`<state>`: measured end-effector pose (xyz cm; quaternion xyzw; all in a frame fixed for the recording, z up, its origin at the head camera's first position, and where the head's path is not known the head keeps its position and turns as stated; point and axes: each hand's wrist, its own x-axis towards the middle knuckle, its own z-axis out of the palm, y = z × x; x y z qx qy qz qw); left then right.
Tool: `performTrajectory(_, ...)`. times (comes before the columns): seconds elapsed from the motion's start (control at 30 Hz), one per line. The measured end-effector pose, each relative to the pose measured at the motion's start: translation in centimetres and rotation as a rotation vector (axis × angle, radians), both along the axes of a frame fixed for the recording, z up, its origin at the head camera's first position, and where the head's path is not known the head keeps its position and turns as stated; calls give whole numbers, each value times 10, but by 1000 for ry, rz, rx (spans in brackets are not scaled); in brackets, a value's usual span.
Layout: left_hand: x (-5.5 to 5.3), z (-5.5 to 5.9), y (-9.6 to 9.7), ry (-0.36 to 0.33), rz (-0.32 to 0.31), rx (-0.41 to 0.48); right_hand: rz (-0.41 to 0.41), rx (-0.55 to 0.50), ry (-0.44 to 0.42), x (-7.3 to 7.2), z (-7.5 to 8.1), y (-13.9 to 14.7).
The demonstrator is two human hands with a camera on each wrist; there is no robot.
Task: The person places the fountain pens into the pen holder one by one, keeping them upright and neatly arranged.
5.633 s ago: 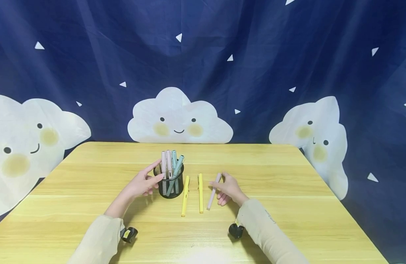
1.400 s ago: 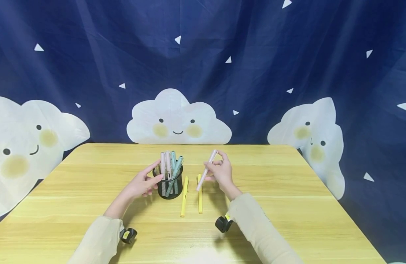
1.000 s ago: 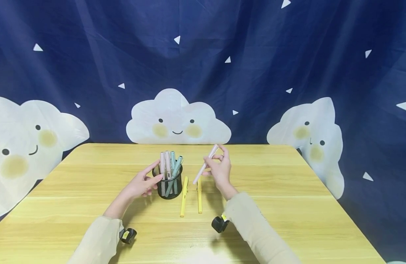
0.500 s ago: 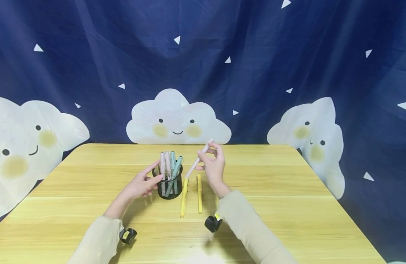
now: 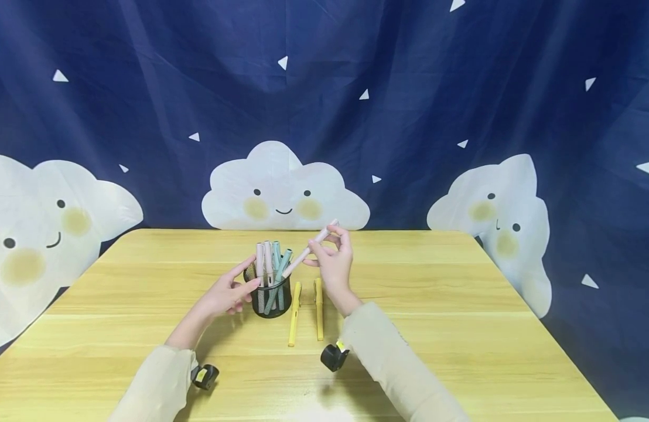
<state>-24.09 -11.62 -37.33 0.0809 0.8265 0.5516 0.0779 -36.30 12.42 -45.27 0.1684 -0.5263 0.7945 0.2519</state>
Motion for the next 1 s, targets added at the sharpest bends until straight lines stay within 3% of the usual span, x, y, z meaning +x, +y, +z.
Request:
performTrajectory(0.2,-2,-1,0,-22,16,-9,47,-8,34,3,1,-8)
performTrajectory(0.33,-3,-2,1,-31,24,-11,79,21,65,15,10,-16)
performTrajectory(0.57,-2,1,1,-23,18,-18,56,77,-11,95,90,-38)
performTrajectory(0.67,-3,0,1,-22,18,-19,41,99,-62,101,94,-43)
performTrajectory(1.0,-2,0,2,-30,21,-10,51,126,-103,105,94,-50)
